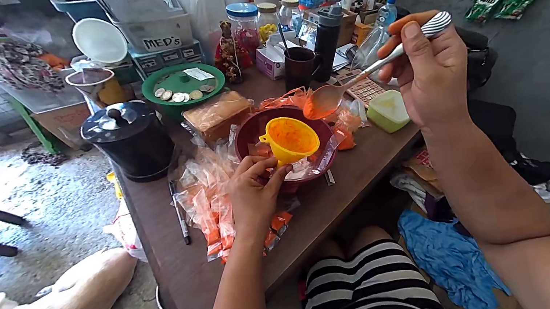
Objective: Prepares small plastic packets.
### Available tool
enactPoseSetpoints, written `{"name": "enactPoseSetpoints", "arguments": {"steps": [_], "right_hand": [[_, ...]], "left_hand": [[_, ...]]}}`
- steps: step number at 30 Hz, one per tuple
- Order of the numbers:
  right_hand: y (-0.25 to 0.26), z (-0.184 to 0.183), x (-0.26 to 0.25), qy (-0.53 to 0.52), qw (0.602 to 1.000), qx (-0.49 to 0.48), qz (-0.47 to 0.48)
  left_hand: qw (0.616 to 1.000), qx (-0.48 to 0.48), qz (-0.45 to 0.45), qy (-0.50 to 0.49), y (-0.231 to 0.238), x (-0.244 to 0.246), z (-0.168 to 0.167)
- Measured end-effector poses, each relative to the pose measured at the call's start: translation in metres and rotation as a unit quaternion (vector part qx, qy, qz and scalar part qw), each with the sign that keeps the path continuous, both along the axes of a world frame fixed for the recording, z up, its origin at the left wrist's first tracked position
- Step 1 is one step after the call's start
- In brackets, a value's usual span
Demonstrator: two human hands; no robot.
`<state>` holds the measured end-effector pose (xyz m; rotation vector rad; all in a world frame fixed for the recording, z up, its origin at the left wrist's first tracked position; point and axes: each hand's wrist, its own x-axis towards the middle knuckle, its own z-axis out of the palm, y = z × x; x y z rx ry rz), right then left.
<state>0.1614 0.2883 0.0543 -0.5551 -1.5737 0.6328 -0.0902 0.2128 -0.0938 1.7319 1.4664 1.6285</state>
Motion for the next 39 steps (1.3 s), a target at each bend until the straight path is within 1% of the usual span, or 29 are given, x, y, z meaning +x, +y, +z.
{"name": "enactPoseSetpoints", "arguments": {"steps": [3, 5, 6, 7, 8, 10, 13, 14, 15, 18, 21, 23, 25, 27, 31, 34, 39], "right_hand": [[-0.020, 0.000, -0.027, -0.116, 0.987, 0.109, 0.004], [-0.030, -0.008, -0.040, -0.216, 0.958, 0.187, 0.035], [-0.031, -0.011, -0.043, -0.248, 0.940, 0.227, 0.052], [-0.031, -0.010, -0.044, -0.258, 0.928, 0.261, 0.065], [-0.032, -0.008, -0.044, -0.249, 0.924, 0.280, 0.076], [-0.034, -0.003, -0.045, -0.239, 0.922, 0.293, 0.081], [-0.034, -0.006, -0.048, -0.270, 0.904, 0.321, 0.082], [-0.033, -0.006, -0.047, -0.261, 0.907, 0.318, 0.085], [-0.031, -0.005, -0.045, -0.241, 0.918, 0.303, 0.080], [-0.018, 0.003, -0.034, -0.176, 0.958, 0.224, 0.008], [0.008, 0.008, -0.012, -0.089, 0.991, 0.090, -0.030], [0.026, 0.009, 0.010, -0.034, 0.998, 0.011, -0.051], [0.043, 0.005, 0.034, -0.013, 0.995, -0.035, -0.092], [0.060, -0.006, 0.057, -0.020, 0.987, -0.066, -0.145], [0.082, -0.036, 0.084, -0.113, 0.952, -0.151, -0.241], [0.088, -0.051, 0.085, -0.151, 0.935, -0.186, -0.261], [0.096, -0.064, 0.070, -0.180, 0.926, -0.231, -0.237]], "left_hand": [[1.000, 0.009, 0.003, 0.012, 0.001, -0.001, -0.001], [1.000, 0.014, 0.011, 0.020, 0.001, -0.001, -0.001], [1.000, 0.013, 0.014, 0.021, 0.002, -0.001, -0.001], [1.000, 0.011, 0.015, 0.020, 0.001, -0.002, 0.000], [1.000, 0.010, 0.018, 0.021, 0.001, -0.002, 0.001], [0.999, 0.016, 0.020, 0.019, 0.001, -0.003, 0.000], [0.999, 0.022, 0.017, 0.025, 0.002, -0.001, -0.001], [0.999, 0.020, 0.019, 0.024, 0.002, -0.001, 0.000], [0.999, 0.018, 0.020, 0.020, 0.002, -0.001, 0.000], [1.000, 0.011, 0.020, 0.008, 0.002, -0.002, -0.002], [1.000, 0.006, 0.021, 0.003, 0.003, -0.001, -0.002], [1.000, 0.000, 0.023, 0.003, 0.002, -0.001, -0.001], [1.000, 0.004, 0.024, 0.005, 0.002, -0.001, -0.001], [1.000, 0.003, 0.024, 0.005, 0.002, -0.001, -0.001], [1.000, -0.011, 0.022, -0.003, 0.001, 0.000, 0.001], [0.999, -0.012, 0.028, -0.009, 0.001, -0.001, 0.000], [0.999, -0.013, 0.031, -0.016, 0.002, -0.002, 0.000]]}}
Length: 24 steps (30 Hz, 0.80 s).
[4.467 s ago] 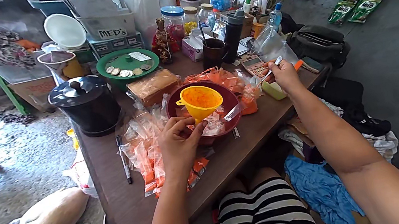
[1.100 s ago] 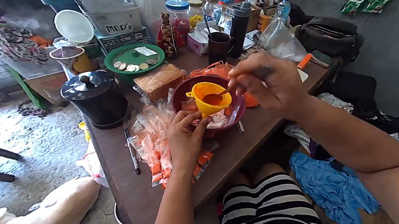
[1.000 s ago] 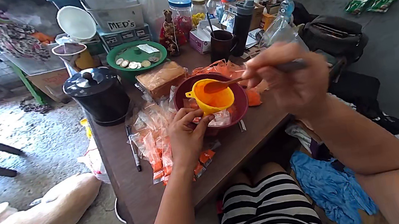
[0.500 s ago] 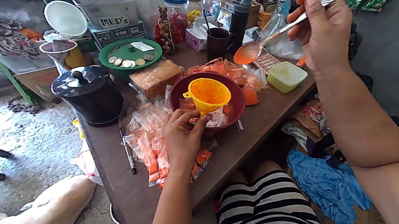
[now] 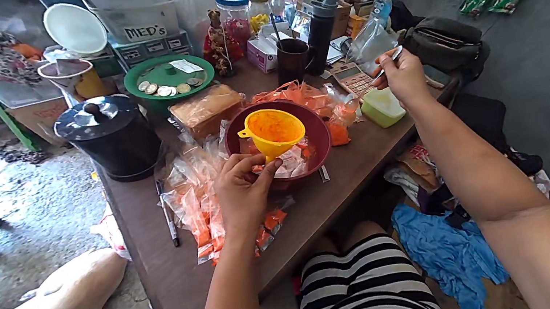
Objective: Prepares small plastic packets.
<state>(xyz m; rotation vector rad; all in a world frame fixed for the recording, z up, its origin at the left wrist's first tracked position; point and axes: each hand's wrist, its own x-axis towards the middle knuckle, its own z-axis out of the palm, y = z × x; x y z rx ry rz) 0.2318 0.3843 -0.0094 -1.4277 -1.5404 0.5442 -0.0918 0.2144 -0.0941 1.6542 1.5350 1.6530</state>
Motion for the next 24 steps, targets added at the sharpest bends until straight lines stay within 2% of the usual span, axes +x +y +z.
{"name": "enactPoseSetpoints", "arguments": {"steps": [8, 16, 24], "right_hand": [[0.001, -0.017, -0.025, -0.024, 0.997, -0.059, 0.050], [0.000, -0.029, -0.031, -0.045, 0.995, -0.054, 0.065], [0.000, -0.035, -0.026, -0.002, 0.995, -0.072, 0.064]], "left_hand": [[1.000, 0.005, 0.000, -0.002, 0.000, 0.000, -0.001], [1.000, 0.008, -0.003, -0.008, 0.000, 0.001, 0.000], [1.000, 0.001, 0.002, 0.007, 0.000, 0.000, 0.000]]}}
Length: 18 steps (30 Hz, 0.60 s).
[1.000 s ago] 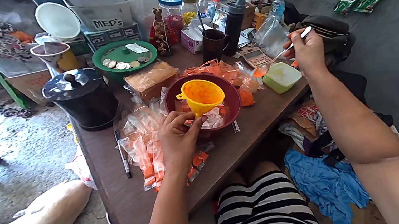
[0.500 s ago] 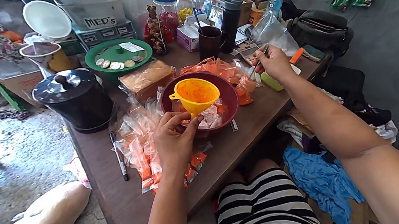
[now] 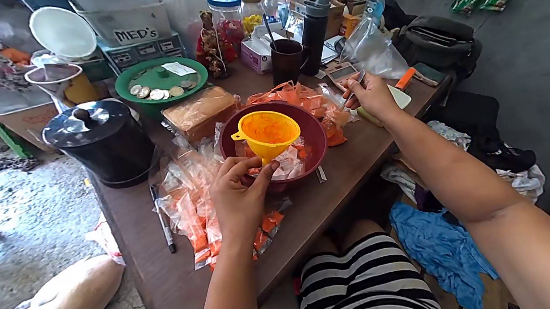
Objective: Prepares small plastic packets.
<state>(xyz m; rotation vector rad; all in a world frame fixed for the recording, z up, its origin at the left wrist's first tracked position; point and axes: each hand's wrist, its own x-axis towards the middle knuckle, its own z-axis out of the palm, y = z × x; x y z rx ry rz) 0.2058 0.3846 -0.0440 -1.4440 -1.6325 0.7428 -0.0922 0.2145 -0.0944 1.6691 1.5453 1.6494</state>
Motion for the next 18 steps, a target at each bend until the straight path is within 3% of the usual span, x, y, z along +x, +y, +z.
{"name": "enactPoseSetpoints", "arguments": {"steps": [18], "right_hand": [[0.002, 0.007, 0.027, 0.081, 0.996, 0.017, -0.039]], "left_hand": [[1.000, -0.011, 0.003, -0.005, 0.000, 0.001, 0.000]]}}
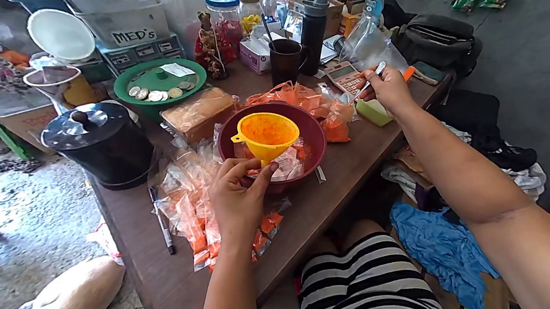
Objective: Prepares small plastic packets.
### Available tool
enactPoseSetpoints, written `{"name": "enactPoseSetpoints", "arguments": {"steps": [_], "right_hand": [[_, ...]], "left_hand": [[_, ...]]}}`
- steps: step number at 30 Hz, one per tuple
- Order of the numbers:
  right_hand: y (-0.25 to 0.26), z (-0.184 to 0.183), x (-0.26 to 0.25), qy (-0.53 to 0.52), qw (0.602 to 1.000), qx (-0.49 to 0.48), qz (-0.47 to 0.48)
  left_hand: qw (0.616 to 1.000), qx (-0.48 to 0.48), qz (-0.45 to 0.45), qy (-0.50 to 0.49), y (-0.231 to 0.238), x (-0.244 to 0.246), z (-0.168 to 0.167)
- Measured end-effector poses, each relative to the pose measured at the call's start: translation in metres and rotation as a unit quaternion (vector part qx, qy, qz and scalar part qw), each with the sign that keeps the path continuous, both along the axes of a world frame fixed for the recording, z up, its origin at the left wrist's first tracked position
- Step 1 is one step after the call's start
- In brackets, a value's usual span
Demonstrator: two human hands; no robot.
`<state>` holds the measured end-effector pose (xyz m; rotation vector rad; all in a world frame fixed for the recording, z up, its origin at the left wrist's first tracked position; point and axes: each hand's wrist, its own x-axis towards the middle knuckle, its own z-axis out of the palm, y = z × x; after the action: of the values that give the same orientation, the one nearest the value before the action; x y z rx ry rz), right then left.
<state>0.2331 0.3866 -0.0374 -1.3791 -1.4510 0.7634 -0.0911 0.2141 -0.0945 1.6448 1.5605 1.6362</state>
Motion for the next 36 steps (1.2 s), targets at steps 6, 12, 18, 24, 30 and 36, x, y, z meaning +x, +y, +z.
{"name": "enactPoseSetpoints", "arguments": {"steps": [6, 12, 18, 24, 30, 36], "right_hand": [[-0.006, -0.009, -0.011, -0.051, 0.998, -0.025, 0.010], [-0.001, -0.014, -0.011, -0.008, 0.999, -0.040, 0.006], [0.000, 0.001, 0.006, -0.013, 1.000, -0.012, -0.009], [-0.004, 0.020, 0.001, -0.051, 0.999, 0.011, 0.007], [-0.005, 0.026, -0.004, -0.017, 1.000, 0.014, 0.012], [-0.003, 0.021, 0.001, -0.004, 1.000, 0.023, -0.007]], "left_hand": [[1.000, 0.007, -0.006, -0.003, 0.000, 0.000, -0.001], [1.000, -0.009, -0.001, 0.000, -0.001, -0.001, 0.002], [1.000, -0.007, -0.002, -0.004, 0.000, 0.000, 0.000], [1.000, -0.003, -0.007, -0.010, 0.001, 0.000, -0.001], [1.000, -0.007, -0.003, -0.005, 0.001, 0.000, 0.000], [1.000, -0.001, -0.010, -0.007, 0.001, 0.000, 0.000]]}}
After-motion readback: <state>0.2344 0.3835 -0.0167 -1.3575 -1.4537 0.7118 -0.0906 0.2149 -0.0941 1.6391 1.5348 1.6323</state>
